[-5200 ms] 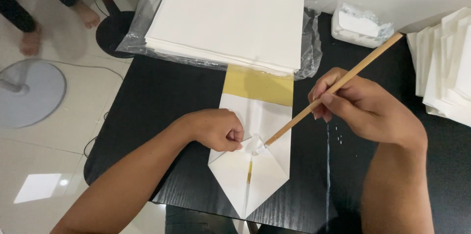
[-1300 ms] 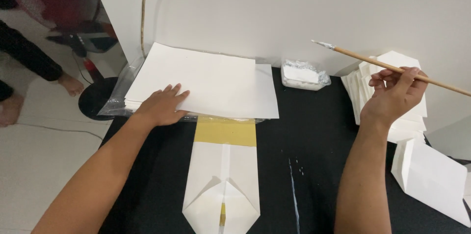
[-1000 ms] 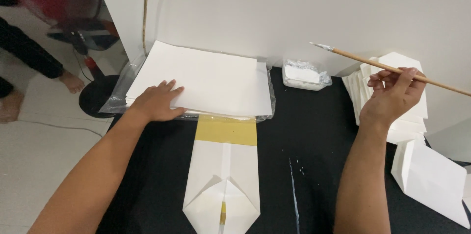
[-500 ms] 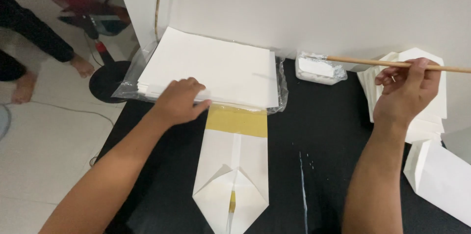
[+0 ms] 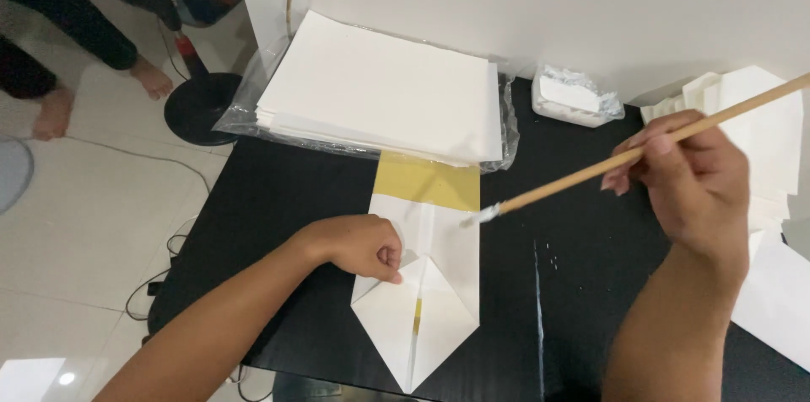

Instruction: Folding the bottom of a paper bag and applying glue using a wooden stick to seal it.

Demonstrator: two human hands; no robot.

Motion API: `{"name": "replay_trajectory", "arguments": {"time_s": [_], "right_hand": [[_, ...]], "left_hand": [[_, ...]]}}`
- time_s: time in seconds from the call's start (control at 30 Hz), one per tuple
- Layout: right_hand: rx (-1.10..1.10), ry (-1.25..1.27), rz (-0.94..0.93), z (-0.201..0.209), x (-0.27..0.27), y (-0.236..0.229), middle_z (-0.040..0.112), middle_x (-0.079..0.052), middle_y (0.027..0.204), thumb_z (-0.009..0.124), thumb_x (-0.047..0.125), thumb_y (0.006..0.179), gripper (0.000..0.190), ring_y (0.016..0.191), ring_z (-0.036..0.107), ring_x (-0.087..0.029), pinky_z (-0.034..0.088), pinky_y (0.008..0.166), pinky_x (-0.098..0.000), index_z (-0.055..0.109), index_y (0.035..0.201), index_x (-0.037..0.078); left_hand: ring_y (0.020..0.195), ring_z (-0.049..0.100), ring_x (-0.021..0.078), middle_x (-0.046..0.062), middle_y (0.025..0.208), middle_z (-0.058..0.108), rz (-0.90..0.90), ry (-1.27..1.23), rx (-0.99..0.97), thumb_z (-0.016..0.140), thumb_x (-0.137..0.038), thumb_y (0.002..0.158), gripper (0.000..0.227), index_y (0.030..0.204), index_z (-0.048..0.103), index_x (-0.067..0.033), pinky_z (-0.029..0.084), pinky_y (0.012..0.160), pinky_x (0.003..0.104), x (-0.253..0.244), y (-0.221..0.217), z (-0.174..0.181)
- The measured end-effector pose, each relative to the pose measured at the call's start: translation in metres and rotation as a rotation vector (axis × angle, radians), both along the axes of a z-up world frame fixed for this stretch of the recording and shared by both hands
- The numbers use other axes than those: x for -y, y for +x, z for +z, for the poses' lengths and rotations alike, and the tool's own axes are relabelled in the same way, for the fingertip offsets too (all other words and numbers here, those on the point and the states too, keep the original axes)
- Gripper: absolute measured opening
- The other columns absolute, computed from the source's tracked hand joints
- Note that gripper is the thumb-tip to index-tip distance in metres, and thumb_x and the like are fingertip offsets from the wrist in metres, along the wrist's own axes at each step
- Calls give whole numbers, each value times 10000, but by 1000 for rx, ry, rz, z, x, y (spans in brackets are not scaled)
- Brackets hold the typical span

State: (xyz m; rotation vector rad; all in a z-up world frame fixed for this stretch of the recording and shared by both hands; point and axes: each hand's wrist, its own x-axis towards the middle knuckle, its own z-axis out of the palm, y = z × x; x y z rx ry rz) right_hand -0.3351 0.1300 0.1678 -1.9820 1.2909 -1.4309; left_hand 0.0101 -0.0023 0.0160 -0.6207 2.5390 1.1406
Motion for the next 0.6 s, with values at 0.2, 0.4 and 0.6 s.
{"name": "replay_trajectory", "arguments": {"time_s": [0.2,0.4,0.6], "right_hand": [[-146,304,136,-1,0,50,724,-144,873,518,132,1037,169,735,808,-197,648,622,-247,612,1045,-9],[-249,348,182,-10,7,64,693,-72,980,540,106,1018,146,748,801,-156,655,633,-236,666,1020,33],[-241,455,284,-11,9,60,653,-61,1069,494,149,1037,245,840,771,-157,666,703,-246,708,1008,34]], "left_hand": [[886,712,102,-50,969,779,-49,-6,84,723,-441,880,286,991,781,-183,529,741,283,1,-4,4],[811,696,80,-104,874,757,-21,-61,30,696,-417,899,208,907,755,-218,515,695,314,-4,4,2],[781,690,92,-106,840,749,-30,-61,-14,678,-404,903,200,935,752,-220,522,717,329,-2,6,-6]]}}
